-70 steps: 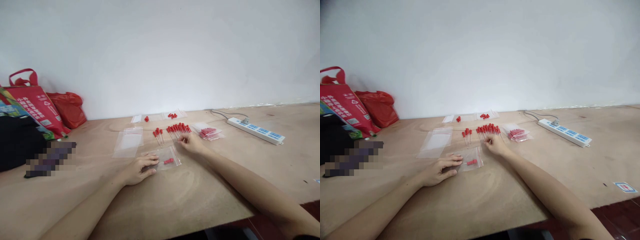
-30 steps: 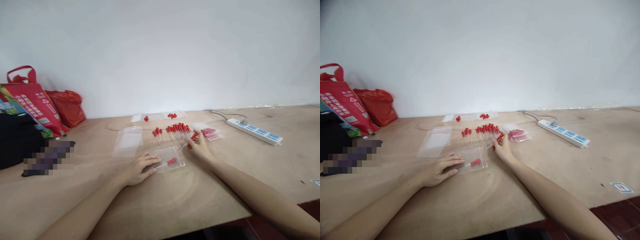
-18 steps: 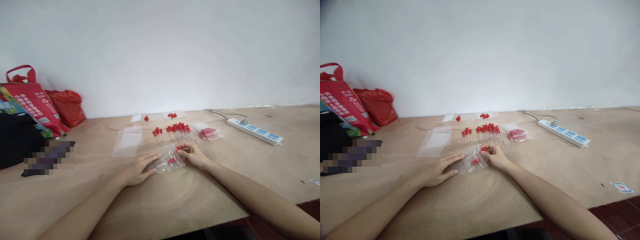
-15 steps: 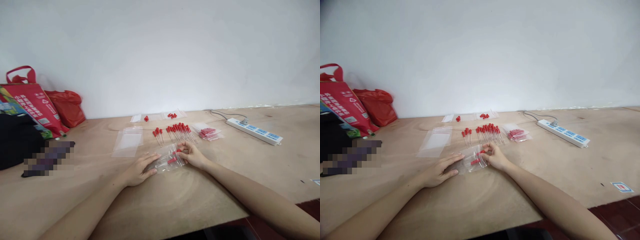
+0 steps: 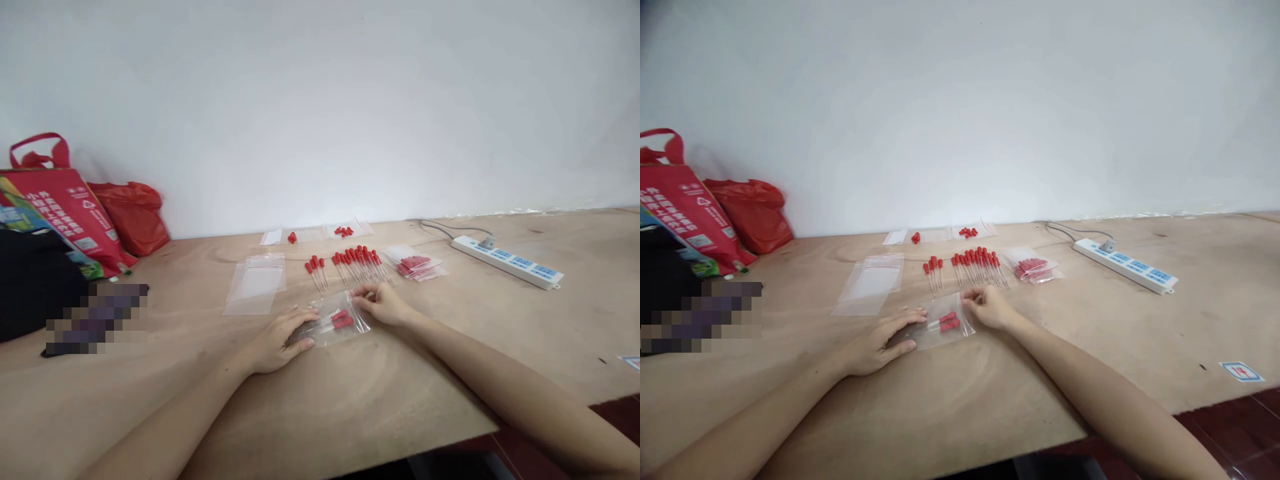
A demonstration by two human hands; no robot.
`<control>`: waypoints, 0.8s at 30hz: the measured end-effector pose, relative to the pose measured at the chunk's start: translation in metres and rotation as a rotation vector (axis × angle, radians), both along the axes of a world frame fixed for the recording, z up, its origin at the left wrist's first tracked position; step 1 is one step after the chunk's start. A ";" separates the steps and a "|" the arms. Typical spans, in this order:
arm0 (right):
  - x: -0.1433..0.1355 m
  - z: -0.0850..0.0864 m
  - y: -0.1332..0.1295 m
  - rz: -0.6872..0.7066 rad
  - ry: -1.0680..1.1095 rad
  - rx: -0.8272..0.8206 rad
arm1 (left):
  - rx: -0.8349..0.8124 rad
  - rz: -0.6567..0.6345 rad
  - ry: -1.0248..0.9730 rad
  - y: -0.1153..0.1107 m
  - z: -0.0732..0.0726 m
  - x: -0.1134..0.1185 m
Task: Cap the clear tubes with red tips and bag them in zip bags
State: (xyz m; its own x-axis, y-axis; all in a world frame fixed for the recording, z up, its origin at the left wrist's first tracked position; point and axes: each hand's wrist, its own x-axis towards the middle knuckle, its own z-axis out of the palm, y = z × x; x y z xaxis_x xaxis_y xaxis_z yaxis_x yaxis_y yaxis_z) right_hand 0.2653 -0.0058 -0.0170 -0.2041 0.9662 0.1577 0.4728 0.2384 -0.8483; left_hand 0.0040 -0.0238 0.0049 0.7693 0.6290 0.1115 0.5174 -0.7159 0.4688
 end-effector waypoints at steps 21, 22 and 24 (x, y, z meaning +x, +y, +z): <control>-0.002 0.033 0.096 -0.617 -0.537 -0.039 | -0.002 -0.002 0.029 -0.002 0.004 0.000; 0.000 0.035 0.095 -0.609 -0.524 -0.028 | 0.001 -0.002 0.028 -0.002 0.004 0.000; 0.005 0.039 0.089 -0.582 -0.504 0.002 | 0.004 -0.004 0.025 -0.002 0.003 0.000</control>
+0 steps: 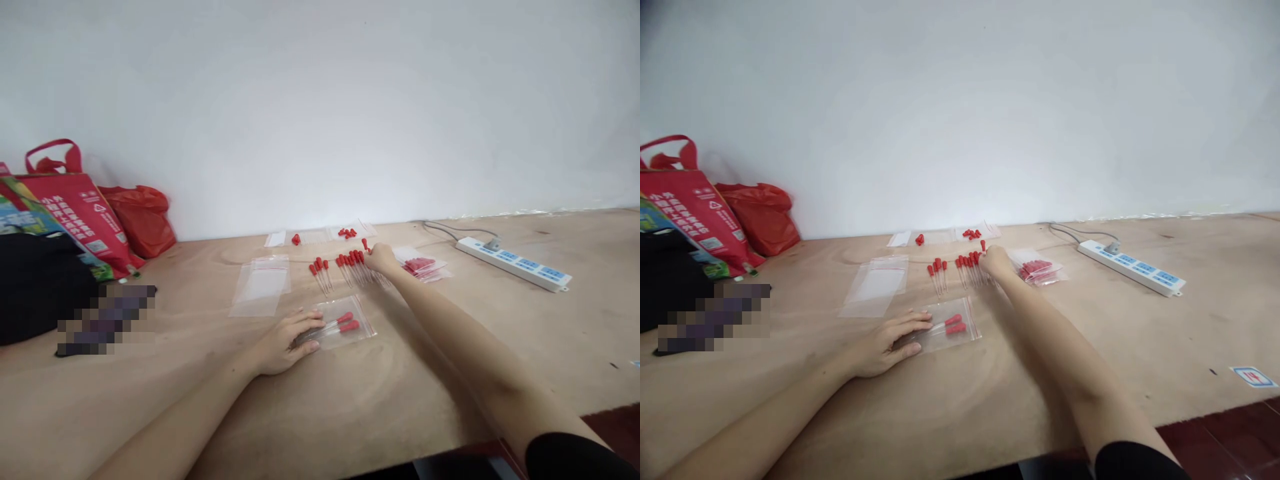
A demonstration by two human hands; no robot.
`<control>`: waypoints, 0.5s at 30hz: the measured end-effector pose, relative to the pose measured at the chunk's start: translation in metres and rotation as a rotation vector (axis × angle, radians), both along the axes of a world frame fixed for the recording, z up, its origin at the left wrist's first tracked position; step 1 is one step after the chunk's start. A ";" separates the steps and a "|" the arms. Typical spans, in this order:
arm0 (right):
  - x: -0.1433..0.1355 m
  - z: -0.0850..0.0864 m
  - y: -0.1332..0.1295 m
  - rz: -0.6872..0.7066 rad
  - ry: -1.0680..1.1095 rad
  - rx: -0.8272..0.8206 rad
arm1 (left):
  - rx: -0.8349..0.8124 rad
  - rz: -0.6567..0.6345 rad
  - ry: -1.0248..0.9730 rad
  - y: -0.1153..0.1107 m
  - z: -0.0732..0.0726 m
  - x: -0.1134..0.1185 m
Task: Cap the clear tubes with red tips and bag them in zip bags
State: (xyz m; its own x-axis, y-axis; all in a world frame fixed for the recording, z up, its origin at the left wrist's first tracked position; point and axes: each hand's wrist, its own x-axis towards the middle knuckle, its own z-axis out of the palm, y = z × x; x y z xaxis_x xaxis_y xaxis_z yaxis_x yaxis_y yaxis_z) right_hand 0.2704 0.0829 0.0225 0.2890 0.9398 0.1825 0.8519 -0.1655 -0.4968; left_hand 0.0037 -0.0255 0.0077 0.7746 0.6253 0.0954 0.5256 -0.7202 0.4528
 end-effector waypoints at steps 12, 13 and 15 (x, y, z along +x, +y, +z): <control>0.009 -0.035 -0.091 0.328 0.956 0.275 | -0.023 -0.020 -0.013 0.005 -0.008 -0.002; 0.005 -0.037 -0.092 0.304 0.996 0.264 | -0.026 -0.021 -0.014 0.005 -0.008 -0.001; -0.003 -0.040 -0.091 0.265 1.074 0.245 | -0.028 -0.022 -0.015 0.005 -0.007 -0.001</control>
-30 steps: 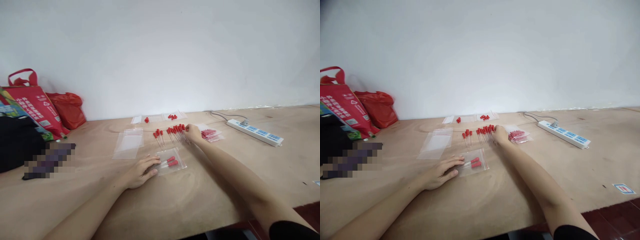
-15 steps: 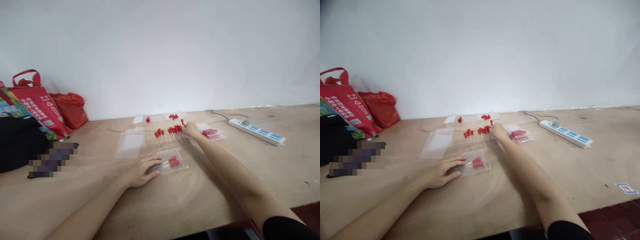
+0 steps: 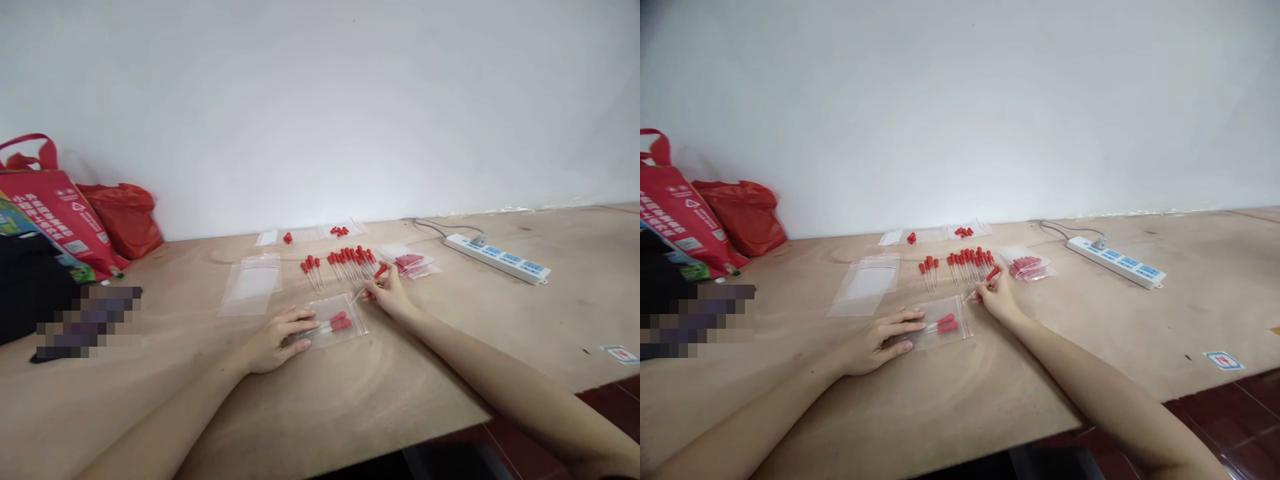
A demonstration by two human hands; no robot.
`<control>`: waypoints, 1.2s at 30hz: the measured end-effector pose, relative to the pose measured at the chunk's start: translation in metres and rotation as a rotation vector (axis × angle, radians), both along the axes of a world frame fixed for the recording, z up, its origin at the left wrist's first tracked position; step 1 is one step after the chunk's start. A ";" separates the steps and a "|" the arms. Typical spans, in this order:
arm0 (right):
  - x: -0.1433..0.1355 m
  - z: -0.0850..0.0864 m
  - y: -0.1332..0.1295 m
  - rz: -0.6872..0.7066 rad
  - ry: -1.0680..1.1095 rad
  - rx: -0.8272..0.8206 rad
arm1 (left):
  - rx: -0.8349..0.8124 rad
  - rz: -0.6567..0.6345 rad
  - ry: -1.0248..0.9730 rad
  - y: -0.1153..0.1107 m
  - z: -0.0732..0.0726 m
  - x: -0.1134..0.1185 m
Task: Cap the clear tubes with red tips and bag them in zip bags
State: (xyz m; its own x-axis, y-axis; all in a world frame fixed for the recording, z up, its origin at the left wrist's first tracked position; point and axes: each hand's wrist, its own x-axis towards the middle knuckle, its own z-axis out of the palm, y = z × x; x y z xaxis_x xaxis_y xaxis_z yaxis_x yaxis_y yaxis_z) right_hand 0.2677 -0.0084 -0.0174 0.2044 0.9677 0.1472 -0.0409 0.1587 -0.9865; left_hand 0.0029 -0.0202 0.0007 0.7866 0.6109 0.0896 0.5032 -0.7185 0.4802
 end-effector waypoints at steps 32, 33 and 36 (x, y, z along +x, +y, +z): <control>-0.022 -0.009 -0.011 0.421 -0.362 0.014 | 0.012 0.053 0.001 -0.005 0.004 0.001; -0.020 -0.008 -0.010 0.414 -0.371 0.002 | 0.009 0.048 0.007 -0.005 0.005 0.002; -0.005 -0.001 0.002 0.192 -0.506 0.032 | 0.013 0.022 0.033 -0.005 0.006 0.003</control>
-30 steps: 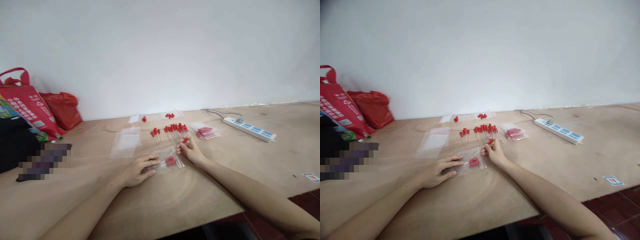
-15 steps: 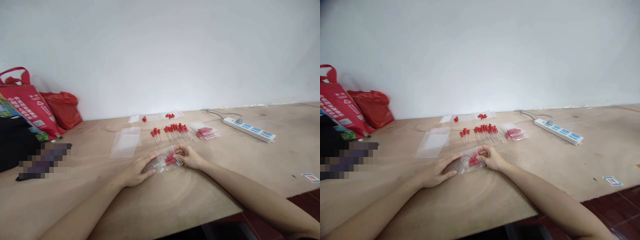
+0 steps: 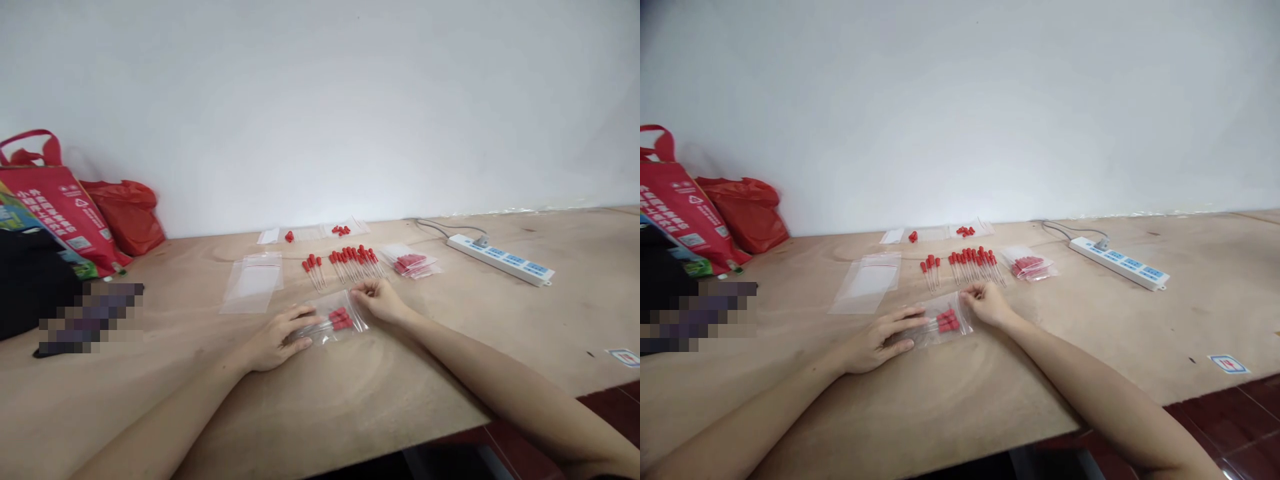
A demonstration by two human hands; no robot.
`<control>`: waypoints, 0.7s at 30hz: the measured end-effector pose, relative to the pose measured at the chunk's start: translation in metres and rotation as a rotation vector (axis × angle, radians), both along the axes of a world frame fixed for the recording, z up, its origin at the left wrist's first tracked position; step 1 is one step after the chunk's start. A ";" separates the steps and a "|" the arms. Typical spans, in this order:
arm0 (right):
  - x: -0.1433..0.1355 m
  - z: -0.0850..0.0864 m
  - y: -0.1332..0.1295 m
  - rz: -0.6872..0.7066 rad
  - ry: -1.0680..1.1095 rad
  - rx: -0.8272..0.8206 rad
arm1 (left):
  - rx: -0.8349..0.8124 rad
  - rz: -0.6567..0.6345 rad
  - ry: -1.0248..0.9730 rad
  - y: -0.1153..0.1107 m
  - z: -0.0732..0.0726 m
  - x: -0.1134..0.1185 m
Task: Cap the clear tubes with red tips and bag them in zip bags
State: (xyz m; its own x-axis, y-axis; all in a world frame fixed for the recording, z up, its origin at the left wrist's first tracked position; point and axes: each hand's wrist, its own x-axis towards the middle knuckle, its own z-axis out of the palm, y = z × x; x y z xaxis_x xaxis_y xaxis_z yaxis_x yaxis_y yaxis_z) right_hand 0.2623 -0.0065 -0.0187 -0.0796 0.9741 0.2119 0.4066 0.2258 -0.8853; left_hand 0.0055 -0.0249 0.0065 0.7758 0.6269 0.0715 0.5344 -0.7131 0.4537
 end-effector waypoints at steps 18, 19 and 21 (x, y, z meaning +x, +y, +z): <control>0.017 0.021 0.096 -0.569 -0.506 -0.136 | -0.008 -0.024 0.032 0.002 -0.003 -0.002; 0.018 0.023 0.096 -0.557 -0.495 -0.128 | -0.010 -0.018 0.036 0.002 -0.003 -0.001; 0.020 0.027 0.090 -0.529 -0.475 -0.099 | -0.015 -0.010 0.037 0.001 -0.003 -0.002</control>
